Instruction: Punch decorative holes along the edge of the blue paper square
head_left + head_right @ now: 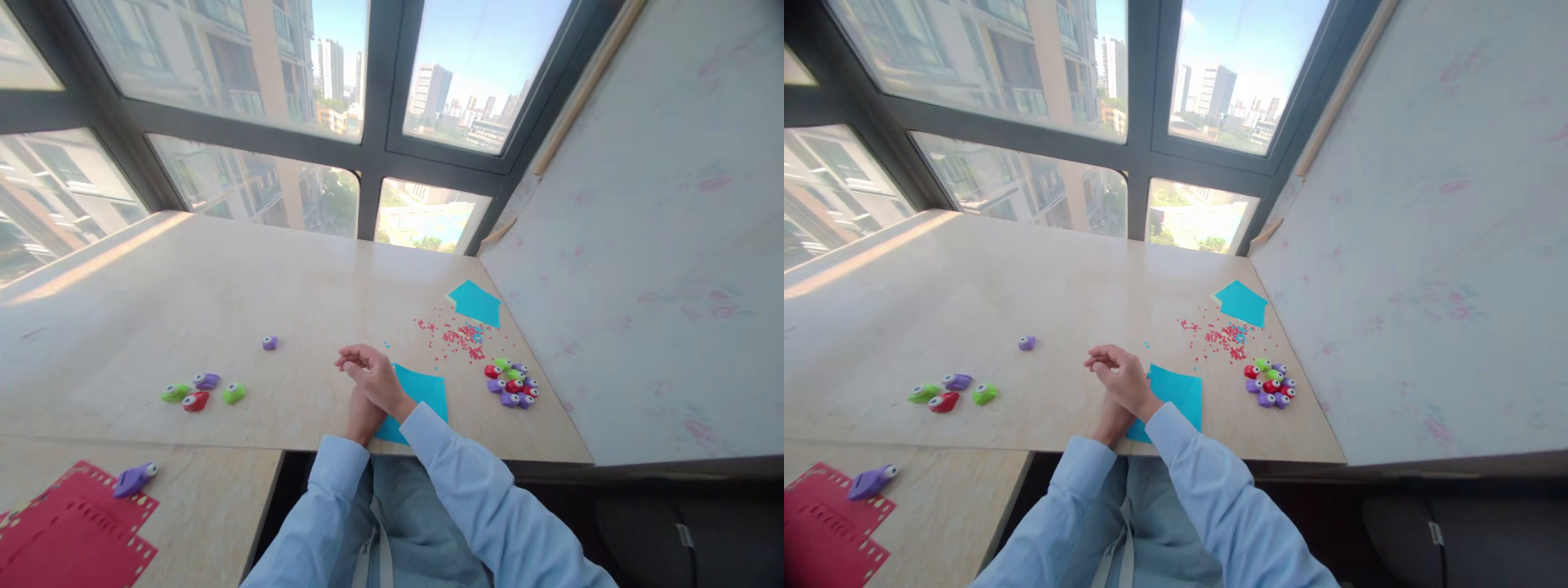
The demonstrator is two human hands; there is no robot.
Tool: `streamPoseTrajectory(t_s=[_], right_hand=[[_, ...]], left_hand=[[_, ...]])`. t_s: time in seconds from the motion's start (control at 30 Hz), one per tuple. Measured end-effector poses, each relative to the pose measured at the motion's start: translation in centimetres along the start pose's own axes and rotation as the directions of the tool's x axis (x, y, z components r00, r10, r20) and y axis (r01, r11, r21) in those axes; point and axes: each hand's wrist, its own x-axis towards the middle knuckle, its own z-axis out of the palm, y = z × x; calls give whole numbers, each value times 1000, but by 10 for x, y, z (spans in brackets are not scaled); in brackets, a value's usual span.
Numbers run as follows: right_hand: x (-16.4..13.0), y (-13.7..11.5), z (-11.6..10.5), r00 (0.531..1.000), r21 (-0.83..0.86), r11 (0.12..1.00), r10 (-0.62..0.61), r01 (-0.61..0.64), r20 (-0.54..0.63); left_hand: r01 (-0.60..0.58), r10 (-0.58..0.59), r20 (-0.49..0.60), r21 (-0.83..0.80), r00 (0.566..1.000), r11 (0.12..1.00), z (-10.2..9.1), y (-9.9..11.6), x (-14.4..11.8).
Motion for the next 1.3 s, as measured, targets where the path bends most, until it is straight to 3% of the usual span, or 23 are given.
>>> streamPoseTrajectory(t_s=[0.07,0.17,0.43,0.67,0.8,0.97,1.3], right_hand=[[-13,-3,-14,998,-22,999,35,-36,-52],[-32,-8,-34,993,-47,998,35,-41,-109],[-77,-15,-97,953,-178,981,24,-81,-303],[-110,6,-173,869,-336,919,14,-206,-495],[-130,25,-202,833,-372,888,21,-270,-553],[-140,37,-207,807,-368,872,51,-323,-588],[-133,32,-194,809,-472,829,-43,-298,-586]], left_hand=[[-12,9,45,71,999,997,-4,5,1],[-20,17,102,23,995,1000,-11,13,-1],[25,-24,7,-208,1000,978,-14,20,-4],[14,-16,-5,-257,1000,966,-15,19,-8],[8,-9,-4,-237,1000,972,-16,21,-9],[16,-18,-8,-231,1000,973,-18,22,-10],[-6,0,-31,-202,1000,979,-19,21,-9]])
